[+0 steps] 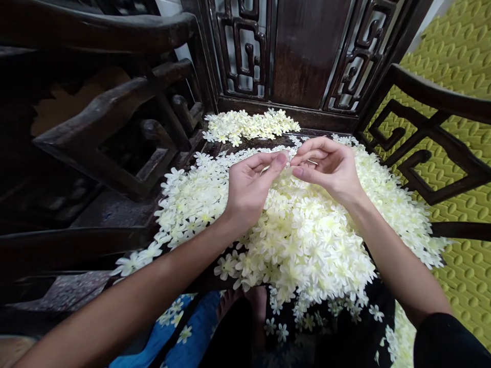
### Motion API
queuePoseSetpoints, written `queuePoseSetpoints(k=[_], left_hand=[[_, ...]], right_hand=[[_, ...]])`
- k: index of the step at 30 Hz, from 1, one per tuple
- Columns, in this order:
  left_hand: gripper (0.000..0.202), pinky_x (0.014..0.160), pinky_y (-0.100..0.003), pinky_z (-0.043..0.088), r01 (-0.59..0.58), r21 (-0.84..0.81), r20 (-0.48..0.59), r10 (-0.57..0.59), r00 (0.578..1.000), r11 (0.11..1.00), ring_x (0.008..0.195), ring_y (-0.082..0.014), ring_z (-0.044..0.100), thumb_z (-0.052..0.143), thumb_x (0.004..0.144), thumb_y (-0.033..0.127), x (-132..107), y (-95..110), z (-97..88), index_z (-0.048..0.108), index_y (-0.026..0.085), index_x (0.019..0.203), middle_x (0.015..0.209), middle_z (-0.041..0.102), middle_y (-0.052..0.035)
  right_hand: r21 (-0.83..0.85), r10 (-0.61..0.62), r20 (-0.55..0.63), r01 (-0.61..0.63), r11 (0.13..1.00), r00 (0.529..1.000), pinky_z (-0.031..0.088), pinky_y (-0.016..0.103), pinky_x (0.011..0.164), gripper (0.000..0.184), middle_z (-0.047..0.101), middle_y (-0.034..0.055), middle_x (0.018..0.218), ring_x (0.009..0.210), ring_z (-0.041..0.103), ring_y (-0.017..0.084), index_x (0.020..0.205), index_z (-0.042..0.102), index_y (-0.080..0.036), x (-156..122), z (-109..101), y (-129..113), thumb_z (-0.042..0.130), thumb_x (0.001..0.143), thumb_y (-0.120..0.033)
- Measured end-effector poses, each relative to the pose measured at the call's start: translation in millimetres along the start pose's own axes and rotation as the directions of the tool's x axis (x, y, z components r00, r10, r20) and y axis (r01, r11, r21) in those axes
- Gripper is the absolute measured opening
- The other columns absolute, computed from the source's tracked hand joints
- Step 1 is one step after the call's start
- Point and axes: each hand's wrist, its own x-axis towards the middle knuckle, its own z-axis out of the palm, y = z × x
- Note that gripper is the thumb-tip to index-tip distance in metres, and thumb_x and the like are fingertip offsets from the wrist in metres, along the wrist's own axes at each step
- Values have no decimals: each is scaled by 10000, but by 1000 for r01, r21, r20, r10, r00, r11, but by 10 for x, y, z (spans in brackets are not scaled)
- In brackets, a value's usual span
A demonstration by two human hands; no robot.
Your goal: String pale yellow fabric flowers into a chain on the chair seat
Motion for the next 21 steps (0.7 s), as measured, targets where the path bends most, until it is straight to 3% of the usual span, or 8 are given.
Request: queuePoseSetpoints(k=[21], left_hand=[[213, 985, -389, 542, -3, -4, 8, 3, 1000, 1000, 998, -212, 721, 824, 772, 380, 2, -26, -13, 802, 207, 894, 977, 786, -75]], right_hand=[[6, 11, -13, -11, 1000, 1000, 642, 273, 791, 373, 783, 27, 861, 819, 761, 163, 956, 719, -178, -2, -23, -15, 923, 649, -230]])
